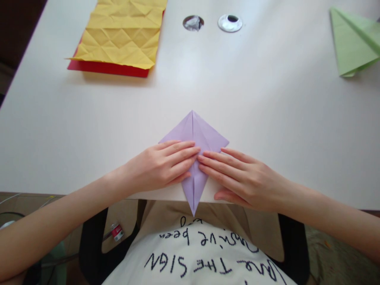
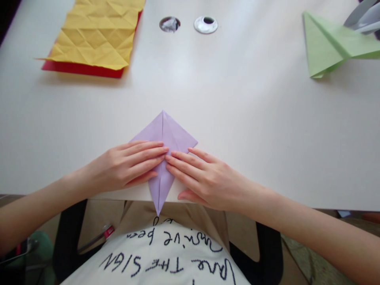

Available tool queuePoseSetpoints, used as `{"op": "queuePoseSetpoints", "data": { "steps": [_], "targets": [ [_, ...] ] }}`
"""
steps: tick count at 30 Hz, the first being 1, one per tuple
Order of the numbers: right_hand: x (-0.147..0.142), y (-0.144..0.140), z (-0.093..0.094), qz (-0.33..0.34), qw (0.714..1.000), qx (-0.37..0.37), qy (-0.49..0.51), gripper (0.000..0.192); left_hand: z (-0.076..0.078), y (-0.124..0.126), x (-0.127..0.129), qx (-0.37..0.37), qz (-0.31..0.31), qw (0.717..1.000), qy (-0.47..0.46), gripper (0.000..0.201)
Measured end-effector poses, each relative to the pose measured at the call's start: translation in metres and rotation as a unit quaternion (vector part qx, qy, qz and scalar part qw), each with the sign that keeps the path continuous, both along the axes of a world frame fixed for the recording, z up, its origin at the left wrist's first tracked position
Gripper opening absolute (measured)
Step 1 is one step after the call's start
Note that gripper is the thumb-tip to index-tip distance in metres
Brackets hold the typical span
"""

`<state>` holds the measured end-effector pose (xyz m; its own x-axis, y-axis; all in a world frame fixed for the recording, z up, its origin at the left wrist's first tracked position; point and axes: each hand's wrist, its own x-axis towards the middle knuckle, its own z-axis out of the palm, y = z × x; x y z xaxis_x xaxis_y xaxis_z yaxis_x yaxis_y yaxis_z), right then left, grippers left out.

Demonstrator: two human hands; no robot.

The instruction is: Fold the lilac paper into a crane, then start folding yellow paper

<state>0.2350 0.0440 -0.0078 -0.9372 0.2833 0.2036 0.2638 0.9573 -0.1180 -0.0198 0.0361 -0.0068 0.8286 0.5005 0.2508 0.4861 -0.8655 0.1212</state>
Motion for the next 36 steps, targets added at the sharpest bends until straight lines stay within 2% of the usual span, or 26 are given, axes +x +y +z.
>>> {"op": "queuePoseSetpoints", "data": {
  "steps": [7,11,15,21,24,30,36],
  "targets": [
    [0.004,0.011,-0.002,-0.003,0.999,-0.023,-0.022,0.054,0.001,-0.003,0.004,0.013,0.025,0.999,-0.015,0.027],
    [0.004,-0.004,-0.004,-0.011,0.999,-0.017,-0.034,0.068,0.002,-0.006,0.006,0.018,0.006,1.000,-0.024,0.024],
    [0.004,-0.019,-0.004,-0.024,0.999,-0.008,-0.038,0.074,0.003,-0.007,0.007,0.003,0.017,1.000,-0.024,0.025],
    [0.005,-0.001,-0.001,-0.049,0.998,-0.002,-0.046,0.065,0.001,0.008,0.010,0.006,0.052,0.998,-0.016,0.026],
    [0.004,0.002,-0.001,-0.052,0.997,0.002,-0.049,0.068,0.000,0.013,0.011,0.006,0.050,0.999,-0.018,0.028],
    [0.002,-0.014,-0.003,-0.037,0.998,-0.019,-0.041,0.077,-0.002,0.014,0.012,-0.016,0.059,0.998,-0.023,0.032],
    [-0.001,-0.027,-0.003,-0.048,0.998,-0.030,-0.038,0.077,-0.002,0.014,0.012,-0.026,0.059,0.997,-0.030,0.031]
  ]
}}
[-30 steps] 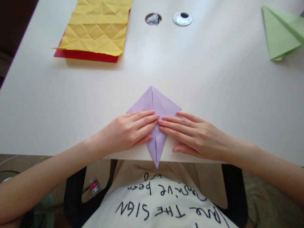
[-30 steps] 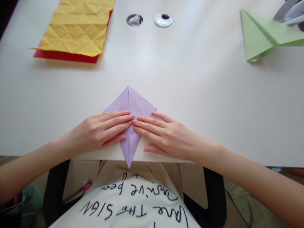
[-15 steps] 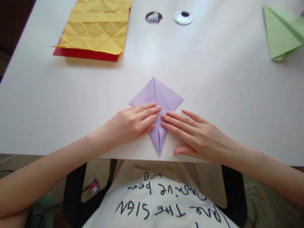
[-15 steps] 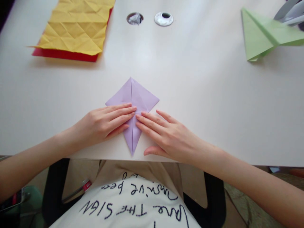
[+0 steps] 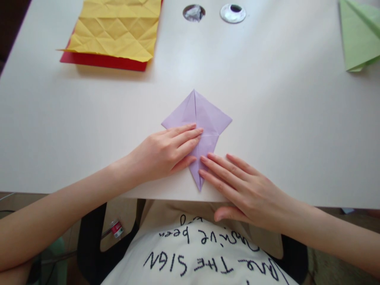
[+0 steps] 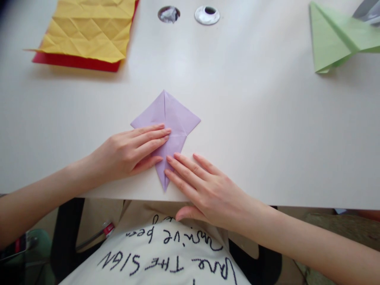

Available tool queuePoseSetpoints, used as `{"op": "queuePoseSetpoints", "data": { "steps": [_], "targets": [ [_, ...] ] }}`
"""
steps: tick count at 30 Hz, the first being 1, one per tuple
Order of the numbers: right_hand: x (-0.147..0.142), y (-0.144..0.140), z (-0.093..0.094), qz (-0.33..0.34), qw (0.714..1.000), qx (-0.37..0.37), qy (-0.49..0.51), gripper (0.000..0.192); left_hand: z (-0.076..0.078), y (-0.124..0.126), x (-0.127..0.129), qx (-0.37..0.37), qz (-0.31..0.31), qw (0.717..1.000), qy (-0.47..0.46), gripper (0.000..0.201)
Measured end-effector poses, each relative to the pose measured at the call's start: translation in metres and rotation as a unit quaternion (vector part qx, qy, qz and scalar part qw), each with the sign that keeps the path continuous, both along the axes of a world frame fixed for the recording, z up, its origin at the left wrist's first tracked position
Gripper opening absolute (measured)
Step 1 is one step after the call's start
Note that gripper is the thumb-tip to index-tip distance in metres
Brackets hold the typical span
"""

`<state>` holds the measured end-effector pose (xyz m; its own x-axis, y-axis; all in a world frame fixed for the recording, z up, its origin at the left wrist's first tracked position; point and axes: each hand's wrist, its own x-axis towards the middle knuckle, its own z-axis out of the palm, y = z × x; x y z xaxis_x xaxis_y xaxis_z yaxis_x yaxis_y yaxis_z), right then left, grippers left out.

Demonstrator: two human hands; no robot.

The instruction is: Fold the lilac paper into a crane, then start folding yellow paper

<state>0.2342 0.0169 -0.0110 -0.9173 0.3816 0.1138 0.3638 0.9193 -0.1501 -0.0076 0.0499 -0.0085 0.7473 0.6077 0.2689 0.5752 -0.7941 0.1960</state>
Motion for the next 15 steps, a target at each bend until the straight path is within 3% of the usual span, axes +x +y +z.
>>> {"op": "queuePoseSetpoints", "data": {
  "steps": [15],
  "targets": [
    [0.002,-0.021,-0.003,-0.022,0.997,-0.050,0.051,0.071,0.001,-0.005,0.002,-0.026,0.011,0.999,0.014,0.044]
  ]
}}
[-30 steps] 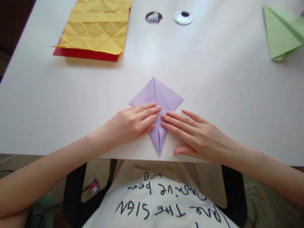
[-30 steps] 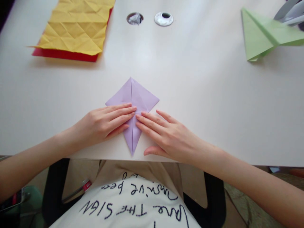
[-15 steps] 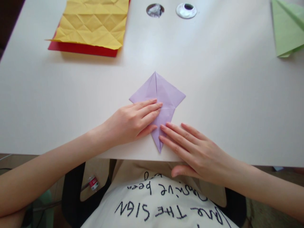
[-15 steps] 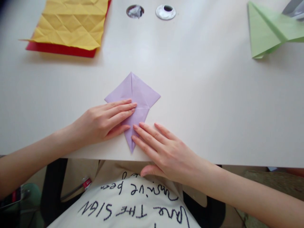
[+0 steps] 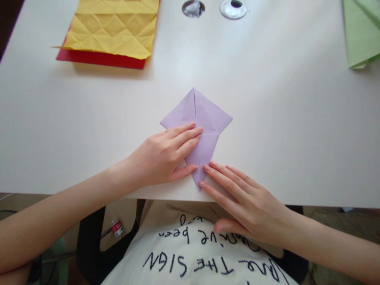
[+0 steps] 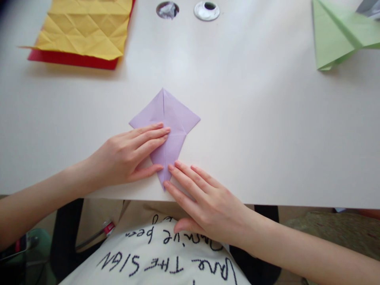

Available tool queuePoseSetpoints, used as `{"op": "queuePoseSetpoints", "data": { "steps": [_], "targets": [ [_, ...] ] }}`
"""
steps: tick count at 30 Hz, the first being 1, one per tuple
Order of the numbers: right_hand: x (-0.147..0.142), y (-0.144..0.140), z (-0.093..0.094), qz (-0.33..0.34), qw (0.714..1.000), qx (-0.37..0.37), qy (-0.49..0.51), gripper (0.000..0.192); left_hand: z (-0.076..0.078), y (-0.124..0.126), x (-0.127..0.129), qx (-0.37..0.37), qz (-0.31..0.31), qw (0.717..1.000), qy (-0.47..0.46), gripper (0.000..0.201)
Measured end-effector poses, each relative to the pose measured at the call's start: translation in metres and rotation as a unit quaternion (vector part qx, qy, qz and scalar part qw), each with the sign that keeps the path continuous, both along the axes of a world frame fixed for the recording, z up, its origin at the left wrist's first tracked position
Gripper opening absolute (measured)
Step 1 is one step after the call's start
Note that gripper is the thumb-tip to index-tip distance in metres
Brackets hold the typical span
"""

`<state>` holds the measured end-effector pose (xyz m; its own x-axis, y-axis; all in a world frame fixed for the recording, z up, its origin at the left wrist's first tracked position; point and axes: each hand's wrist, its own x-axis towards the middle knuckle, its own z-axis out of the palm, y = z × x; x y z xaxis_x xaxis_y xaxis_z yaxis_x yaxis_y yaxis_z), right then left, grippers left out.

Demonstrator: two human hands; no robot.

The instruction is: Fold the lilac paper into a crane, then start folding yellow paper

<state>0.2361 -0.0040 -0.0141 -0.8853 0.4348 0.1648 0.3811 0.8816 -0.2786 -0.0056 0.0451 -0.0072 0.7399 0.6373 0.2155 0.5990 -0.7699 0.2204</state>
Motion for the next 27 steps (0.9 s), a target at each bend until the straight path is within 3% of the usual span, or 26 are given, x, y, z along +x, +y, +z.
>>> {"op": "queuePoseSetpoints", "data": {
  "steps": [9,18,27],
  "targets": [
    [0.0022,-0.0031,-0.0024,0.005,1.000,0.004,0.002,0.071,-0.0002,0.0005,-0.0001,-0.001,0.000,1.000,0.002,0.045],
    [0.0058,-0.0035,-0.0001,0.053,0.998,0.002,0.027,0.064,0.0014,-0.0044,0.0021,-0.022,0.005,1.000,0.010,0.049],
    [0.0011,0.0015,0.0003,0.025,0.998,-0.008,0.049,0.064,0.0013,-0.0047,0.0018,-0.011,0.006,1.000,0.021,0.048]
  ]
}}
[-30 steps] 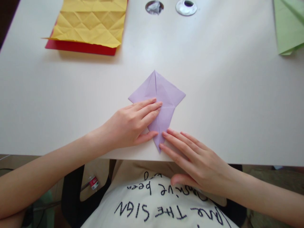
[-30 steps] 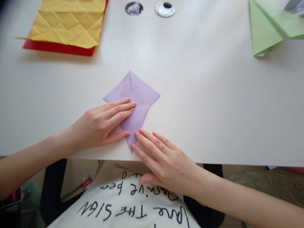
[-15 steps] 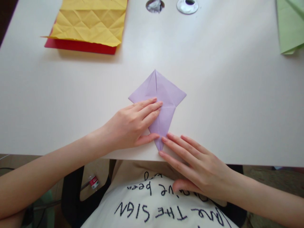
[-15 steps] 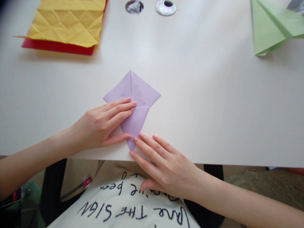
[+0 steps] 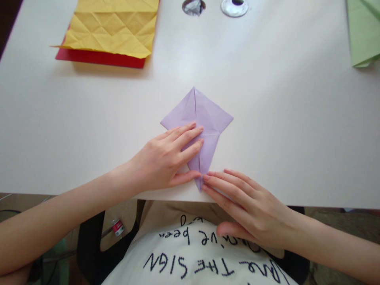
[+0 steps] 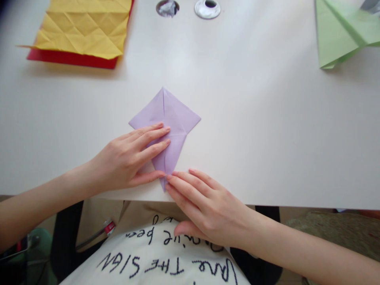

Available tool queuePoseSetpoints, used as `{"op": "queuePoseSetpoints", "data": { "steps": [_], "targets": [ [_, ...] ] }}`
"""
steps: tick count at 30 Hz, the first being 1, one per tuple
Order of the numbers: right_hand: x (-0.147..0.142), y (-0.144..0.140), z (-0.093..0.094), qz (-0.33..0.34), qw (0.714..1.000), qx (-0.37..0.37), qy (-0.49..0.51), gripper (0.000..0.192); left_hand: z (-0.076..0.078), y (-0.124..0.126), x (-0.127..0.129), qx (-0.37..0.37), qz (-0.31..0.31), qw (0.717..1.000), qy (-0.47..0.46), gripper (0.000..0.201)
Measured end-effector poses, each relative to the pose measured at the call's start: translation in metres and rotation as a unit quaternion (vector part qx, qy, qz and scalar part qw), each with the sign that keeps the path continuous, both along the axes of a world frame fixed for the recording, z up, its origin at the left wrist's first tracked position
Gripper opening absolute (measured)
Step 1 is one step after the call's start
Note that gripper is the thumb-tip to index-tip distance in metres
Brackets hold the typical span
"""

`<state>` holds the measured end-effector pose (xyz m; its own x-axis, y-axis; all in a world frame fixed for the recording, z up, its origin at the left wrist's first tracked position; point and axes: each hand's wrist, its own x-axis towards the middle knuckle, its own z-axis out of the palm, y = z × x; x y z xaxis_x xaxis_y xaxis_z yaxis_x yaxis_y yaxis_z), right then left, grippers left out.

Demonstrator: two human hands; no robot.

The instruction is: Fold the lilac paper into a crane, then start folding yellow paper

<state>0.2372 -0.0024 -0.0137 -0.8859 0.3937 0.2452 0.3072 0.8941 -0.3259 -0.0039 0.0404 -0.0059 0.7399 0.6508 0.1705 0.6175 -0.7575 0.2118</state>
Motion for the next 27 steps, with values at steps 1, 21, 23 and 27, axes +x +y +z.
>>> {"op": "queuePoseSetpoints", "data": {
  "steps": [1,21,23,27],
  "targets": [
    [-0.0006,0.0003,0.0003,-0.002,1.000,0.002,-0.003,0.064,0.0000,-0.0001,0.0000,0.000,-0.001,1.000,-0.001,0.048],
    [-0.0032,0.0009,0.0002,-0.006,0.999,0.039,-0.023,0.064,-0.0023,-0.0010,0.0032,0.013,0.016,1.000,-0.016,0.049],
    [-0.0023,0.0016,0.0016,-0.003,0.999,0.036,-0.020,0.064,-0.0026,-0.0018,0.0048,0.019,0.025,0.999,-0.015,0.047],
    [0.0018,0.0053,0.0041,0.005,1.000,0.015,-0.011,0.058,-0.0026,-0.0026,0.0056,0.019,0.031,0.999,-0.019,0.045]
  ]
}}
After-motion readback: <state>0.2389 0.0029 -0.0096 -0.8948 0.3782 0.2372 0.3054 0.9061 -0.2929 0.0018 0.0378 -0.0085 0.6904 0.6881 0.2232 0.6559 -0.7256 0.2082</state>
